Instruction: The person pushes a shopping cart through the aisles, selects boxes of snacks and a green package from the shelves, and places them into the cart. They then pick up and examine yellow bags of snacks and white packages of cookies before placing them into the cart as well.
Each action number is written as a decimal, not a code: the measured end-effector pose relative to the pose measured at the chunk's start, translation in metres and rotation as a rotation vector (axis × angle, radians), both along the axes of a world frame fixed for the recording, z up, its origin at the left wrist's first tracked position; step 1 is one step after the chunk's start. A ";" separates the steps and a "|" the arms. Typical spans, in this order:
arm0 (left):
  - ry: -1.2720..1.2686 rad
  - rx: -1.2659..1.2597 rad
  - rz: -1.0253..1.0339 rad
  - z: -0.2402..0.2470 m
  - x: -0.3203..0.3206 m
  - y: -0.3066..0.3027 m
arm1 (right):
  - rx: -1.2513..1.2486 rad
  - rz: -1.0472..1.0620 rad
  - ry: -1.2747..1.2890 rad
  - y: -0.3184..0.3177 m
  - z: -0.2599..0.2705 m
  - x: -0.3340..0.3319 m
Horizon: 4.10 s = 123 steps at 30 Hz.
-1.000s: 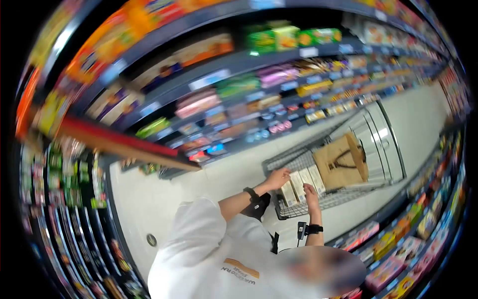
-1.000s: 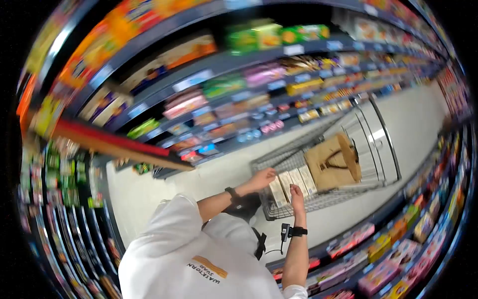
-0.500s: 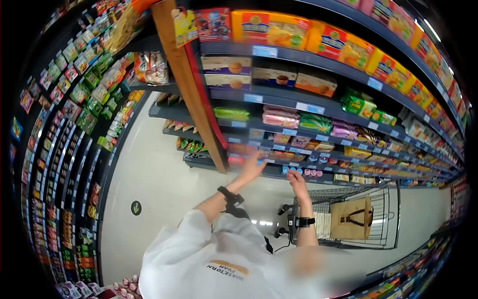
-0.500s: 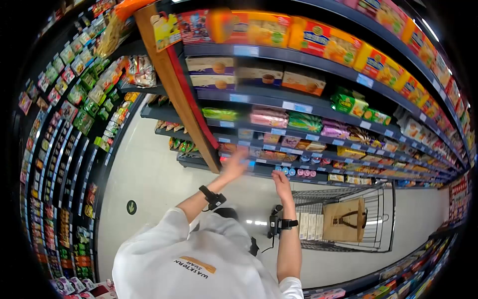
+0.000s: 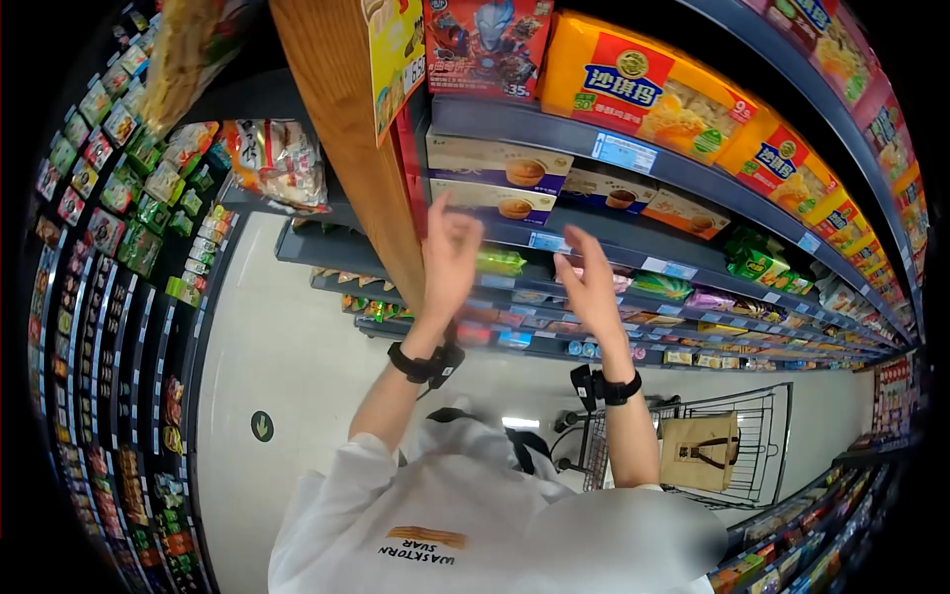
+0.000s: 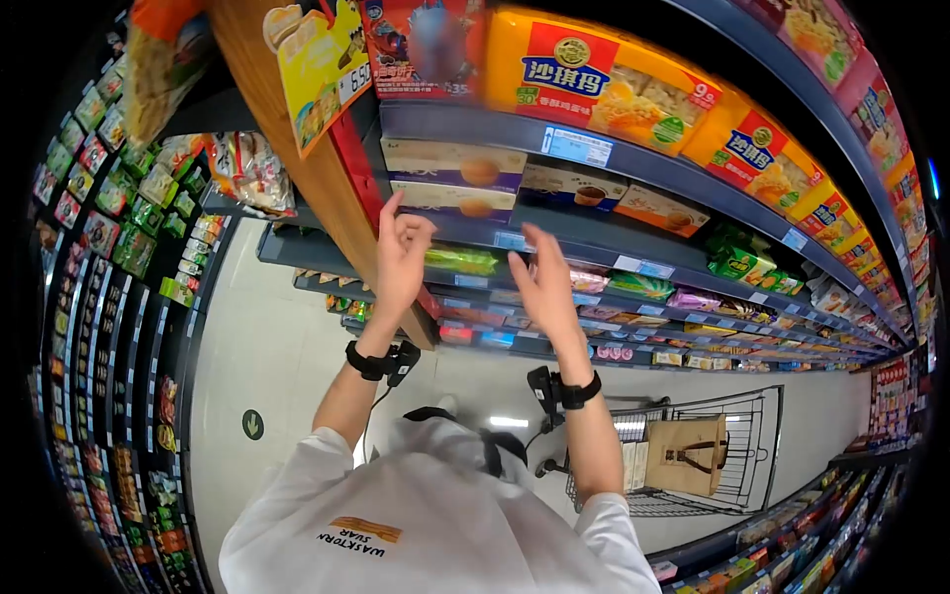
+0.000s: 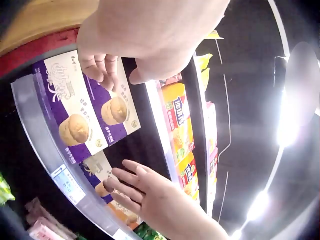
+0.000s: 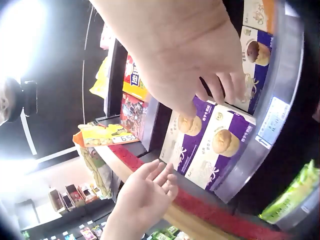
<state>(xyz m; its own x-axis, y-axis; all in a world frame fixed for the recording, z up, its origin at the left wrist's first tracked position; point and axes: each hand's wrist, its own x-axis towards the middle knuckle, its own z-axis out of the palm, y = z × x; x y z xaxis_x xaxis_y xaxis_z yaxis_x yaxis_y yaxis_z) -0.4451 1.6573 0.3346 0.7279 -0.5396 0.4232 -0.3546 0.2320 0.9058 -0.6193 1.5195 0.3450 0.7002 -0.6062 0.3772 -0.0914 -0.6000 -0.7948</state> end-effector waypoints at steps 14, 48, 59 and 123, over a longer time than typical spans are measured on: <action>0.046 0.031 -0.032 -0.005 0.040 -0.011 | 0.057 0.047 -0.053 -0.091 0.024 0.093; 0.065 -0.046 -1.032 -0.066 -0.248 -0.069 | 0.340 -0.997 -0.471 0.132 -0.035 -0.301; 0.116 0.141 -1.268 -0.053 -0.455 -0.004 | 0.136 -1.421 -0.274 0.272 -0.061 -0.472; 0.726 1.295 -0.592 -0.530 -0.609 -0.216 | 0.771 -0.771 0.675 -0.149 -0.593 -0.638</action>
<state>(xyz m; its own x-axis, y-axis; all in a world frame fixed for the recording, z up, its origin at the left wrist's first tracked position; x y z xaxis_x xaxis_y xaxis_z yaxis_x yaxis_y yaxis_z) -1.0542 1.4417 -0.1950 0.1284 -0.5100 -0.8505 0.0762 -0.8500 0.5212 -1.2574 1.3702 -0.2477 -0.0138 -0.8405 -0.5416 -0.7266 0.3806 -0.5720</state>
